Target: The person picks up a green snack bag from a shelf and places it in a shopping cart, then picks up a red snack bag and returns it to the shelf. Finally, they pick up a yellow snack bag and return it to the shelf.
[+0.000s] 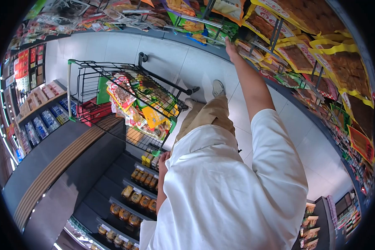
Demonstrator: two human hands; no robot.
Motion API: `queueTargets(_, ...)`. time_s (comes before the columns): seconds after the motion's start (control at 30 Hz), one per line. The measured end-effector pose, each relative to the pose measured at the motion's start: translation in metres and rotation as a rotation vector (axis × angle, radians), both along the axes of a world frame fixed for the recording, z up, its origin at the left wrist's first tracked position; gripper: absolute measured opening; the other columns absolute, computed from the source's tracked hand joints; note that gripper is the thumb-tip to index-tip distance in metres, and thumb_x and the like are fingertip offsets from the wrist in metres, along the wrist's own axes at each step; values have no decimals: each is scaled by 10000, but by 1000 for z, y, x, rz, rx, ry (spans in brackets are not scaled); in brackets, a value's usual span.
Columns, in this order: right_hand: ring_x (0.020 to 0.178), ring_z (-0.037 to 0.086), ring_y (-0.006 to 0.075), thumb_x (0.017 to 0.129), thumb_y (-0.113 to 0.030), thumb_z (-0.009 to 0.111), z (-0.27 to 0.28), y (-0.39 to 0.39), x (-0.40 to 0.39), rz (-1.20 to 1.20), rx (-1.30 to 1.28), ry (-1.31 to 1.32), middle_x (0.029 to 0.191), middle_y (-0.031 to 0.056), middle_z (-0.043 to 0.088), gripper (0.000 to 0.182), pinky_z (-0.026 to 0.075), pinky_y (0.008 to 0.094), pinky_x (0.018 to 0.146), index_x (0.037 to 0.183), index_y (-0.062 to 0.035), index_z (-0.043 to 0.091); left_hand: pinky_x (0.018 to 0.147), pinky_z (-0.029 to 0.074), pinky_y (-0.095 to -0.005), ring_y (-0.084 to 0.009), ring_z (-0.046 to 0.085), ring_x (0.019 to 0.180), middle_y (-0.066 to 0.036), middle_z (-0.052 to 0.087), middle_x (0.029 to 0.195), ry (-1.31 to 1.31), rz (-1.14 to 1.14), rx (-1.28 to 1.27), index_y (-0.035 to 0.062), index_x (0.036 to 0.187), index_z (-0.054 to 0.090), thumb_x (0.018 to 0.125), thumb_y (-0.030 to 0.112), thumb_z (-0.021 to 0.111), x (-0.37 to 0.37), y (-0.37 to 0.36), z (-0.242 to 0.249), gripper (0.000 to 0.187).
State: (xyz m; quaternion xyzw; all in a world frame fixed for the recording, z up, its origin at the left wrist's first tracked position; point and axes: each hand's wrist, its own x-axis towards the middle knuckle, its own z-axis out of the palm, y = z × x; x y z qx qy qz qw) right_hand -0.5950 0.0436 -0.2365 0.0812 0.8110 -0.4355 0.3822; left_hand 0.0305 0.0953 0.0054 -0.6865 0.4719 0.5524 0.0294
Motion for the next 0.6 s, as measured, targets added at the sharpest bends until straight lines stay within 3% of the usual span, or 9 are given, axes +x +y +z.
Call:
queueTargets(0.03,1235,437,365,875,-679,325,5,-1,0,-26,21,3,1307,236,481,837,340,395,1015,1326,20,419,701,451,-247,-97,556,766,-40,631,849,21,10,5,-7,1016,595,939,294,559,-1,0,-1,313)
queueTargets(0.13,1348,287,314,848,-716,352,23,2,-1,-192,-207,-323,1469,185,275,897,231,445,1091,1397,-6,323,699,450,-248,-98,557,764,-41,634,851,26,14,11,-4,1023,595,939,299,559,-4,-2,-2,317)
queueTargets(0.23,1331,305,307,836,-738,334,19,-3,0,-300,-351,-451,1467,149,283,917,239,482,1082,1403,-19,301,689,445,-236,-85,550,743,-35,637,839,9,10,21,1,1019,596,944,282,554,-10,-5,0,294)
queueTargets(0.33,1324,305,312,816,-770,311,8,1,-1,-224,-538,-494,1464,141,291,950,257,499,1070,1412,-31,288,732,456,-275,-135,568,853,-54,634,939,51,-127,45,3,1015,597,912,368,575,-9,-13,0,380)
queueTargets(0.43,1353,257,308,799,-793,281,38,7,16,-288,-596,-453,1486,145,250,975,190,577,1068,1426,-47,261,725,457,-280,-139,570,845,-57,634,933,85,-258,80,8,1020,594,908,370,576,-29,-26,-16,379)
queueTargets(0.47,1318,297,293,801,-787,305,-47,3,27,-268,-840,-336,1460,161,287,962,223,594,1035,1442,-73,246,723,458,-282,-141,571,843,-58,634,931,89,-292,88,10,1021,594,907,371,576,-42,-33,-24,379)
queueTargets(0.53,1091,458,266,866,-707,282,-72,3,38,-255,-321,-92,1202,115,528,740,343,456,968,1232,-101,497,719,459,-286,-143,572,837,-59,634,927,89,-355,91,14,1024,592,904,372,576,-67,-47,-36,378)
queueTargets(0.6,1097,500,351,896,-443,341,-57,35,72,170,-196,68,1160,206,554,532,385,468,952,1258,-78,482,715,460,-289,-146,574,832,-61,634,923,85,-408,81,17,1027,590,901,373,576,-88,-57,-45,377)
